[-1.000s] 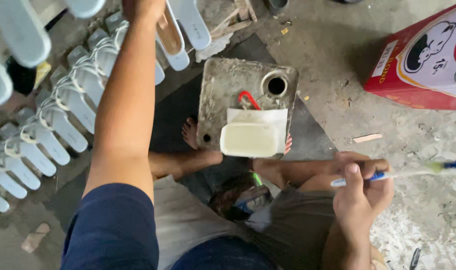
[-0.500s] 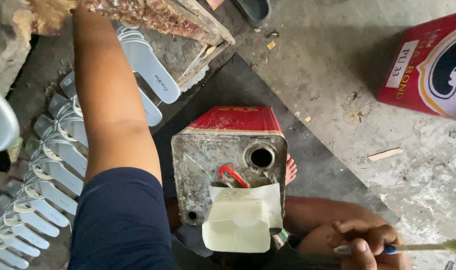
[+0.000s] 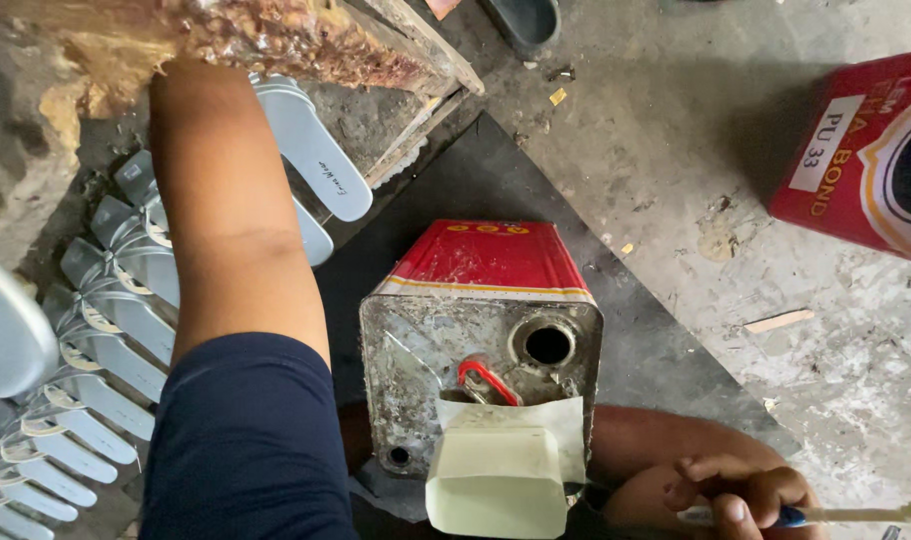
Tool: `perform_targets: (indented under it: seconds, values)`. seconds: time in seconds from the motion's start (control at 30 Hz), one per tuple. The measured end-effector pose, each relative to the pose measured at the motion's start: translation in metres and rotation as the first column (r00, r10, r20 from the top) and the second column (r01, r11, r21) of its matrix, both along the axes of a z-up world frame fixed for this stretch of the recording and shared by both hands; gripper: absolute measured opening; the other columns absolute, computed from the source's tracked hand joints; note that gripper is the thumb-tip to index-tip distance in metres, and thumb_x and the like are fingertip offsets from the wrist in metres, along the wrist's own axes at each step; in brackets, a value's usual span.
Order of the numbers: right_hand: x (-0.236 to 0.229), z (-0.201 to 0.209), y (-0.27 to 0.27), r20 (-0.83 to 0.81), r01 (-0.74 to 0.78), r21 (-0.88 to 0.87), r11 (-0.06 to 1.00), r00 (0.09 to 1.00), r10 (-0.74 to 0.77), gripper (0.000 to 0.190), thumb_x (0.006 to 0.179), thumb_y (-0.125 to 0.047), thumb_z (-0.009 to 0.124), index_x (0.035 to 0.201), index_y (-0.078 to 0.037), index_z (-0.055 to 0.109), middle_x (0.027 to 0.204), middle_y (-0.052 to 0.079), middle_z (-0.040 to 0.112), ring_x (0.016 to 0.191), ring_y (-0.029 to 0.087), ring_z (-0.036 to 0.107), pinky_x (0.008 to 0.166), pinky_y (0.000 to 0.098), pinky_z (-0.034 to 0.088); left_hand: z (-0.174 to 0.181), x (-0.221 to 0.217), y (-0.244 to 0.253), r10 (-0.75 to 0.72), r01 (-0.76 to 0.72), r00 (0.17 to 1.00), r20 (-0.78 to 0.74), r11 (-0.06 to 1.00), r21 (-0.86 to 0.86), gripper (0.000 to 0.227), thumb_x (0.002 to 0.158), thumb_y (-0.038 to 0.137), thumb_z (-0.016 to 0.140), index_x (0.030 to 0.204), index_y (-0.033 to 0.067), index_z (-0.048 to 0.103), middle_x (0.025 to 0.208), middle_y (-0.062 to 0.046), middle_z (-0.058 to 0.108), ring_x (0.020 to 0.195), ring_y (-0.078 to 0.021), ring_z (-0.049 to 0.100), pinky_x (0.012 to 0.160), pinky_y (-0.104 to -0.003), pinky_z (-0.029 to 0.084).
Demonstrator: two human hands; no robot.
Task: The person sits on the floor and applies glue to the sole of a white sandal using a toothbrush. They repeatedly dip the brush into a container of glue and spread it across the sandal's sole, then place the sandal on a nearby pile.
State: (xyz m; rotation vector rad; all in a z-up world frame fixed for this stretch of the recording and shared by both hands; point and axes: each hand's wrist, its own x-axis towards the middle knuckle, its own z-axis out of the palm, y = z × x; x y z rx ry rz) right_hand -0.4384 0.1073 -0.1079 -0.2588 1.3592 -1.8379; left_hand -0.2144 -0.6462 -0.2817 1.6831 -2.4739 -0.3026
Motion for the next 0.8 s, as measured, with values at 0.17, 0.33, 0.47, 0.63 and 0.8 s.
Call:
perform_targets:
  seconds: [0.17,0.33,0.47,0.63,0.8]
  values:
    - [0.008,0.035,-0.034,-0.042,0.054,0.129,0.990,0.998,-0.049,0.019,0.101,0.006,0.053,0.090,-0.006,0.042,0.106,0.040,0.066,0.071,0.030,0.074,0.070,0.0406,0.063,-0.002,0.025,0.022,-0.100,0.095,0.995,-0.018,0.980,-0.175,0.072,0.076,0.024,0.070,0.141,0.0012,0.051,0.135,-0.024,0.060,0.122,-0.0431,0.060,0.099,-0.049,0.049]
    - [0.020,0.067,-0.074,-0.108,0.116,0.194,0.974,0.989,-0.096,0.022,0.103,0.006,0.054,0.089,-0.005,0.041,0.103,0.034,0.067,0.076,0.028,0.071,0.075,0.0399,0.061,0.015,0.050,0.022,-0.209,0.207,0.977,0.035,0.912,-0.354,0.069,0.076,0.021,0.066,0.140,0.0004,0.056,0.134,-0.024,0.061,0.122,-0.0438,0.059,0.100,-0.050,0.048]
    - [0.032,0.092,-0.105,-0.069,0.108,0.155,0.982,0.993,-0.099,0.021,0.103,0.007,0.055,0.091,-0.004,0.042,0.105,0.031,0.067,0.080,0.026,0.069,0.082,0.0391,0.058,0.028,0.071,0.034,-0.306,0.331,0.944,0.126,0.879,-0.344,0.066,0.076,0.019,0.063,0.139,-0.0003,0.059,0.133,-0.025,0.062,0.122,-0.0443,0.059,0.101,-0.050,0.046]
    - [0.040,0.108,-0.119,-0.110,-0.010,0.104,0.995,0.994,0.021,0.015,0.105,0.001,0.058,0.102,-0.006,0.045,0.096,0.018,0.062,0.074,0.015,0.057,0.070,0.0288,0.049,0.081,0.093,0.079,-0.269,0.287,0.957,0.104,0.849,-0.443,0.053,0.086,0.014,0.070,0.136,0.0016,0.061,0.129,-0.023,0.065,0.117,-0.0428,0.062,0.098,-0.051,0.048]
    - [0.052,0.122,-0.130,-0.491,-0.159,0.195,0.968,0.839,0.237,0.018,0.111,-0.009,0.047,0.127,-0.003,0.044,0.103,0.005,0.057,0.088,0.009,0.050,0.078,0.0233,0.044,0.210,0.147,0.199,-0.055,0.030,0.958,-0.280,0.995,-0.091,0.043,0.095,0.018,0.081,0.129,0.0015,0.061,0.115,-0.025,0.069,0.105,-0.0422,0.067,0.088,-0.049,0.053]
